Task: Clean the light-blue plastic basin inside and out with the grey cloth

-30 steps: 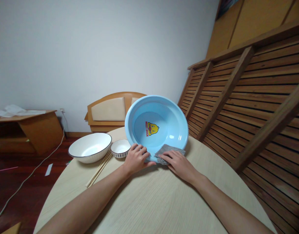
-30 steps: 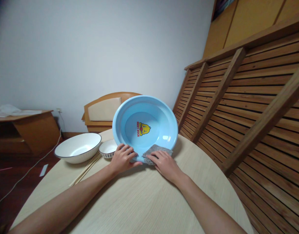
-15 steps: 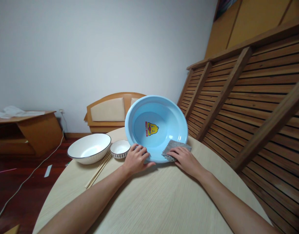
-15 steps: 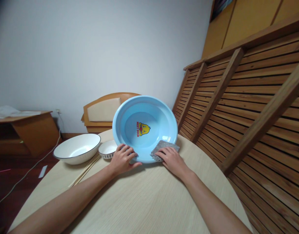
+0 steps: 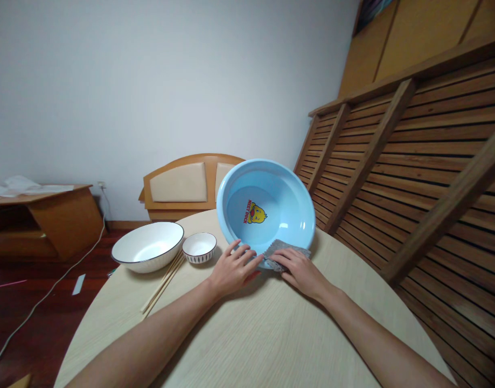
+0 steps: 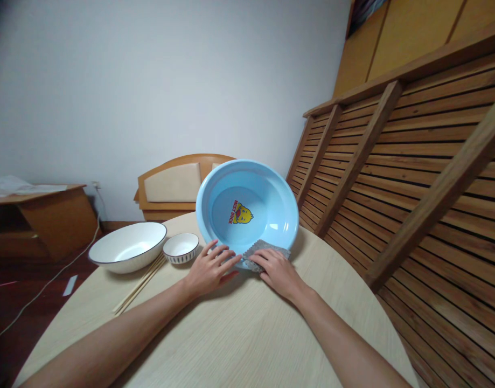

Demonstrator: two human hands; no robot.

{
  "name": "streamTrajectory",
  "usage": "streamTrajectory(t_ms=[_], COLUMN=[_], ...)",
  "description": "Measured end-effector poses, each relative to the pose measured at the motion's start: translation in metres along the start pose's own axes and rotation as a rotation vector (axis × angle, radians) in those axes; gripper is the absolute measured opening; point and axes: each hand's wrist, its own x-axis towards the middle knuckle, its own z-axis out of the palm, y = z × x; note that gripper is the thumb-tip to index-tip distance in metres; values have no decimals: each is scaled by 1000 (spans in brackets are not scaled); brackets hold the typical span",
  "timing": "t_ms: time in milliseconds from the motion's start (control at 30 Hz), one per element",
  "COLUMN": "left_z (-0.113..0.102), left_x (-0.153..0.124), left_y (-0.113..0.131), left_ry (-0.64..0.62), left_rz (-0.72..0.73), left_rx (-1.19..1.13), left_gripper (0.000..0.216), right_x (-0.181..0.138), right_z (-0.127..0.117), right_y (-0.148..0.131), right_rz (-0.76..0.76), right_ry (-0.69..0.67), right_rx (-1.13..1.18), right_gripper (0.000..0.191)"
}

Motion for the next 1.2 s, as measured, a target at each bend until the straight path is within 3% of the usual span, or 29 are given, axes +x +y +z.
streamTrajectory(t_ms=[200, 533, 767, 933, 1200], left_z=[-1, -2, -4, -3, -5], left_x=[1, 2, 0, 0, 2], left_y=[-2, -2, -3, -3, -2], left_ry=[-3, -18, -31, -27, -22], left_rz=[-19, -29, -33, -47, -16], left_rx=[27, 30, 20, 22, 14], left_gripper=[19, 21, 22, 24, 24], right_x=[1, -10, -1, 6, -6], right_z=[-2, -17, -5, -6, -15], right_y=[-4, 35, -6, -27, 12], right_rz=[-35, -3, 6, -6, 44], right_ry=[-10, 3, -20, -22, -28], right_rx=[65, 1, 103, 170, 74], right_gripper=[59, 58, 63, 48, 39])
